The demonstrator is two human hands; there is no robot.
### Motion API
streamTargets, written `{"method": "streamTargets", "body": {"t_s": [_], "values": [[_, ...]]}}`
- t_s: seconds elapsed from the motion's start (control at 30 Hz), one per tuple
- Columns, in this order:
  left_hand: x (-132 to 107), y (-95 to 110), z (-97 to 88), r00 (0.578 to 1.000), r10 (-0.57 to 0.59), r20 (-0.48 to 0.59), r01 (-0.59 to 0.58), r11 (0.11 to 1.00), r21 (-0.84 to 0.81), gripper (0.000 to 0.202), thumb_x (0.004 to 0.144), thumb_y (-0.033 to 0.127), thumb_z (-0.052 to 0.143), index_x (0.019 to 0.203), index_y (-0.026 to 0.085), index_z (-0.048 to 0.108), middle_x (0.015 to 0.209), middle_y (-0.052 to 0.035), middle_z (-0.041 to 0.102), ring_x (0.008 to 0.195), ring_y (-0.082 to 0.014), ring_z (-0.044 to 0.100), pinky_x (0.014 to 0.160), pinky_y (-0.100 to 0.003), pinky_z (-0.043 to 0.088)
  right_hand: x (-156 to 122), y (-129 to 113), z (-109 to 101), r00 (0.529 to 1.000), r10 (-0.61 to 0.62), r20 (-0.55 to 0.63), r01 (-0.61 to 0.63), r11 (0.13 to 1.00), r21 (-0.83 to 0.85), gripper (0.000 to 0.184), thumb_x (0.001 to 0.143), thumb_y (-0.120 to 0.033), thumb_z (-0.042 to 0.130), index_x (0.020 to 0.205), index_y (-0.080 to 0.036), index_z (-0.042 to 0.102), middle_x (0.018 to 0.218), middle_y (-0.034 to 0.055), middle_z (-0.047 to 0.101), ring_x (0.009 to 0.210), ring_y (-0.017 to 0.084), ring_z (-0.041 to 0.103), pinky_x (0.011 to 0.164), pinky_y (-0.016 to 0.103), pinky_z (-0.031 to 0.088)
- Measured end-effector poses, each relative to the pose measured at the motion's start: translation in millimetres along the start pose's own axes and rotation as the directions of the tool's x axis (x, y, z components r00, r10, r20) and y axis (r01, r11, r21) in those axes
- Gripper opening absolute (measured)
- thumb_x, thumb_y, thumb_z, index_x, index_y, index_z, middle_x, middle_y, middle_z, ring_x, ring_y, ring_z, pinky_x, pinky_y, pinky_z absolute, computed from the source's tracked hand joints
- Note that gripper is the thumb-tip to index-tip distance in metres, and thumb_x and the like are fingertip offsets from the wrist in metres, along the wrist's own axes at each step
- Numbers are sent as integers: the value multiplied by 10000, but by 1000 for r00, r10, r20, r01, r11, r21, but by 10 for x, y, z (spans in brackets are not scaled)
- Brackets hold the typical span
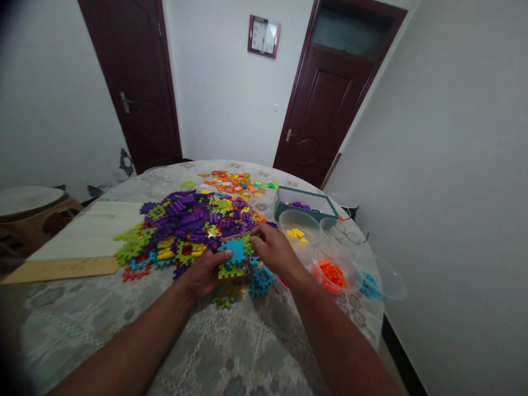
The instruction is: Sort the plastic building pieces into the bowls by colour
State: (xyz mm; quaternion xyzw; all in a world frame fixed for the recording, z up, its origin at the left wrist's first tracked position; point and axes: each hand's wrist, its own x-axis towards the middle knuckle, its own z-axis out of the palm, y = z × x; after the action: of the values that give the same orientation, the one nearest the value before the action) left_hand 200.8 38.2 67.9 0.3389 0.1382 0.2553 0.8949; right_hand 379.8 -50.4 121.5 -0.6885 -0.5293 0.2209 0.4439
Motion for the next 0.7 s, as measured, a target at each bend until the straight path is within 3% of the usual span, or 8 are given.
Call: {"method": "streamTargets", "body": {"t_s": [0.1, 0.27, 0.4, 0.47, 0.57, 0.7], "values": [[9, -17, -13, 1000, -6, 3, 6, 1000, 15, 697, 767, 195, 896, 1429, 206, 678, 1106, -169, 818, 985, -366, 799, 799, -494, 684, -37, 41, 11, 998, 70, 2, -70, 994, 84, 101, 945, -280, 560, 1008, -227, 617, 686, -38, 682, 582, 160, 696, 499, 232, 520], [18, -24, -45, 1000, 9, 7, -9, 999, 34, 694, 779, 212, 887, 1437, 225, 666, 1196, -176, 800, 1003, -367, 796, 801, -503, 682, -132, 107, 13, 988, 124, -91, -100, 968, 231, 147, 966, -370, 546, 1030, -238, 546, 733, -26, 693, 649, 178, 730, 546, 264, 587], [18, -12, -42, 1000, 19, -17, -18, 999, 51, 716, 768, 218, 892, 1444, 230, 656, 1172, -170, 806, 980, -364, 800, 792, -528, 682, -217, 152, -151, 975, 131, -177, -83, 964, 254, 213, 954, -406, 581, 1063, -224, 563, 771, -11, 703, 676, 183, 740, 563, 273, 595], [16, -4, -33, 999, 11, -36, -9, 999, 42, 727, 756, 189, 893, 1443, 222, 657, 1130, -163, 816, 950, -360, 805, 789, -537, 683, -233, 199, -351, 971, 119, -207, -79, 978, 193, 242, 942, -410, 607, 1074, -208, 603, 780, 4, 716, 672, 181, 739, 573, 272, 594], [25, 2, -23, 998, 2, -62, 0, 1000, 27, 727, 751, 146, 886, 1439, 211, 658, 1090, -152, 824, 933, -360, 807, 789, -539, 687, -193, 346, -821, 955, 63, -288, -66, 998, -1, 254, 923, -389, 632, 1066, -185, 681, 804, 36, 750, 682, 180, 737, 611, 276, 593], [51, -4, -27, 997, 5, -83, 0, 998, 59, 741, 729, 143, 896, 1430, 195, 661, 1124, -158, 819, 970, -369, 803, 811, -533, 691, -73, 648, -1593, 841, 49, -538, -252, 917, -309, 250, 904, -298, 620, 1059, -161, 761, 812, 62, 780, 698, 179, 727, 677, 283, 572]]}}
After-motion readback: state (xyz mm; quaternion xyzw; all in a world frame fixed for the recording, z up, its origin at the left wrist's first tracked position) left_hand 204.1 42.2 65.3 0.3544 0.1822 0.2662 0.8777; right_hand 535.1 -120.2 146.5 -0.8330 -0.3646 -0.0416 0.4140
